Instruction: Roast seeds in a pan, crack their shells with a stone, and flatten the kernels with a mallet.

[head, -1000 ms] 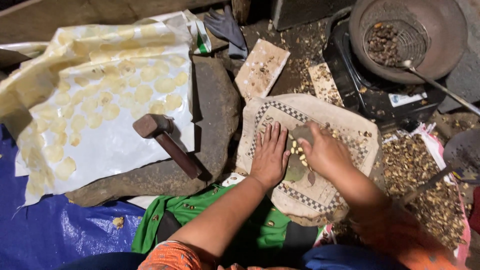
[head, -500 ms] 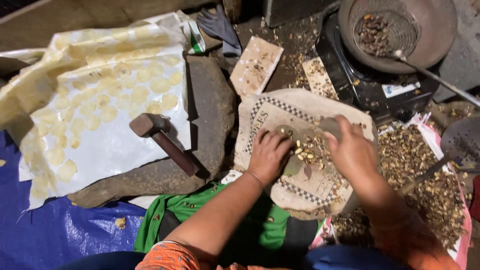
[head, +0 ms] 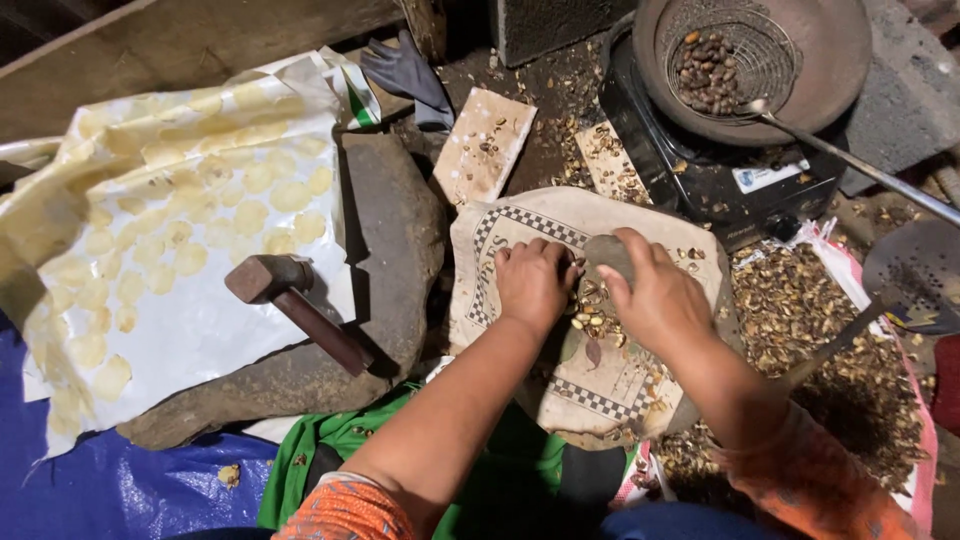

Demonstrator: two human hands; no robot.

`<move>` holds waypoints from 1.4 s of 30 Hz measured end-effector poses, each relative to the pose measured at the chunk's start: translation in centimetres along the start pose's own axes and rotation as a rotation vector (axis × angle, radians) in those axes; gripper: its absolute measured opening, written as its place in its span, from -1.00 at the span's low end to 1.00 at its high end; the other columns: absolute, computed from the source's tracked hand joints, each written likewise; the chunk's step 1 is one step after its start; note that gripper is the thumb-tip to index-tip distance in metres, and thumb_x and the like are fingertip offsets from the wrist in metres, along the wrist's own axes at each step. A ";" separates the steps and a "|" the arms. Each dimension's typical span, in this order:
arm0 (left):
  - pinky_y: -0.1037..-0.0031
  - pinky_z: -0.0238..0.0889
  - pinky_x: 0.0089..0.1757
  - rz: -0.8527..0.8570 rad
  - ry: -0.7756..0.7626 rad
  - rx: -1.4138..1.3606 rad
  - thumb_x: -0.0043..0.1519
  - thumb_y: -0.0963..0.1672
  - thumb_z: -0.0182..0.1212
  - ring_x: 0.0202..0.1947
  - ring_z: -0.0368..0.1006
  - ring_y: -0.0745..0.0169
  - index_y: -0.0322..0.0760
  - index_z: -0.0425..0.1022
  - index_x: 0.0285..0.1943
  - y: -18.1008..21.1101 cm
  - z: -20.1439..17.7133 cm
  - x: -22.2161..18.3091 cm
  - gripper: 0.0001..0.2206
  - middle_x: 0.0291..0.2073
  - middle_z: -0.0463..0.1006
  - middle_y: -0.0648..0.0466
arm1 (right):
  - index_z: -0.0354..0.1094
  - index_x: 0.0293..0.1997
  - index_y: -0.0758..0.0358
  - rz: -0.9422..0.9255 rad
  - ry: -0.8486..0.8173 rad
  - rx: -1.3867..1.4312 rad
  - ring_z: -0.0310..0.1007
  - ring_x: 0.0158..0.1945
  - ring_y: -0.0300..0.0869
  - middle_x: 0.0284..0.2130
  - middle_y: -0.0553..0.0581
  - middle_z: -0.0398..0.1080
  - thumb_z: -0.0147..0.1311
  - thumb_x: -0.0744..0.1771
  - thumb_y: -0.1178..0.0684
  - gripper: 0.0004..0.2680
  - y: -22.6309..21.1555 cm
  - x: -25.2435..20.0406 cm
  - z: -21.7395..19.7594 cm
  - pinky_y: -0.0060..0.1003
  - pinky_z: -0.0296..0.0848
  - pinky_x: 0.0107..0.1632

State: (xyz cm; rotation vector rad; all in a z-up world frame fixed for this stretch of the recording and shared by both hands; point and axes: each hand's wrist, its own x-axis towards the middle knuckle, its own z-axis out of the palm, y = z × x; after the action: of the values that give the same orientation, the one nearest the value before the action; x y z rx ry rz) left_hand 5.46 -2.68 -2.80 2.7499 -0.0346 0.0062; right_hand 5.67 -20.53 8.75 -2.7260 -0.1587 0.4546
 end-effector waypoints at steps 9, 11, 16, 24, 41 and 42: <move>0.11 0.12 0.14 0.001 -0.043 -0.044 0.18 0.00 0.34 -0.03 0.50 0.06 0.00 0.53 -0.03 -0.3 -1.3 -0.4 -0.77 -0.13 0.59 0.11 | 0.12 0.34 -0.01 -0.174 0.036 -0.331 0.58 -0.22 0.38 -0.12 0.37 0.42 -0.13 0.38 -0.23 -0.63 -0.3 1.7 3.4 0.26 0.52 -0.10; 0.11 0.09 0.19 0.045 -0.094 -0.122 0.19 0.00 0.33 0.07 0.47 0.07 0.02 0.51 0.10 -1.0 -1.5 -1.4 -0.69 -0.02 0.57 0.12 | 0.06 0.40 -0.08 -0.192 -0.019 -0.306 0.60 -0.21 0.35 -0.09 0.31 0.40 -0.11 0.37 -0.16 -0.60 -1.2 -0.1 2.1 0.29 0.49 -0.02; 0.20 0.18 0.08 0.293 0.065 -0.172 0.27 -0.06 0.22 0.00 0.43 0.06 0.03 0.52 0.01 -0.4 -5.2 -5.6 -0.84 -0.13 0.53 0.12 | 0.16 0.44 -0.23 -0.156 0.356 -0.330 0.48 0.04 0.27 0.11 0.24 0.30 -0.07 0.40 -0.20 -0.62 5.9 -2.8 4.4 0.24 0.32 0.13; 0.25 0.24 0.01 0.443 0.125 -0.101 0.27 -0.09 0.17 -0.13 0.43 0.12 0.00 0.55 -0.07 0.9 -1.0 -6.7 -0.88 -0.30 0.47 0.15 | 0.41 -0.07 -0.04 -0.505 0.271 -0.064 0.42 0.11 0.09 -0.02 0.08 0.40 -0.08 0.36 -0.02 -0.86 8.0 -2.8 10.7 0.00 0.45 0.09; 0.05 0.36 -0.06 -0.043 -0.185 -0.323 0.34 -0.08 0.13 -0.08 0.53 -0.24 0.04 0.45 0.08 3.3 -4.3 -8.6 -0.84 -0.17 0.52 -0.03 | 0.40 -0.02 -0.04 -0.140 0.103 0.243 0.57 -0.10 0.13 -0.26 0.17 0.51 0.08 0.30 0.02 -0.83 6.0 -3.4 6.0 -0.04 0.54 -0.07; 0.05 0.36 -0.06 -0.046 -0.189 -0.321 0.34 -0.08 0.13 -0.08 0.53 -0.24 0.04 0.45 0.08 3.0 -4.7 -8.9 -0.84 -0.17 0.52 -0.03 | 0.40 -0.02 -0.04 -0.139 0.099 0.246 0.57 -0.10 0.13 -0.26 0.17 0.51 0.08 0.30 0.02 -0.83 5.5 -3.6 5.7 -0.04 0.54 -0.07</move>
State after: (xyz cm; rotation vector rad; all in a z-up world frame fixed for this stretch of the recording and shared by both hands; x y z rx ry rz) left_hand -3.54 -3.45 2.58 2.4212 -0.0218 -0.2503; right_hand 0.70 -24.29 2.70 -2.4703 -0.2465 0.2789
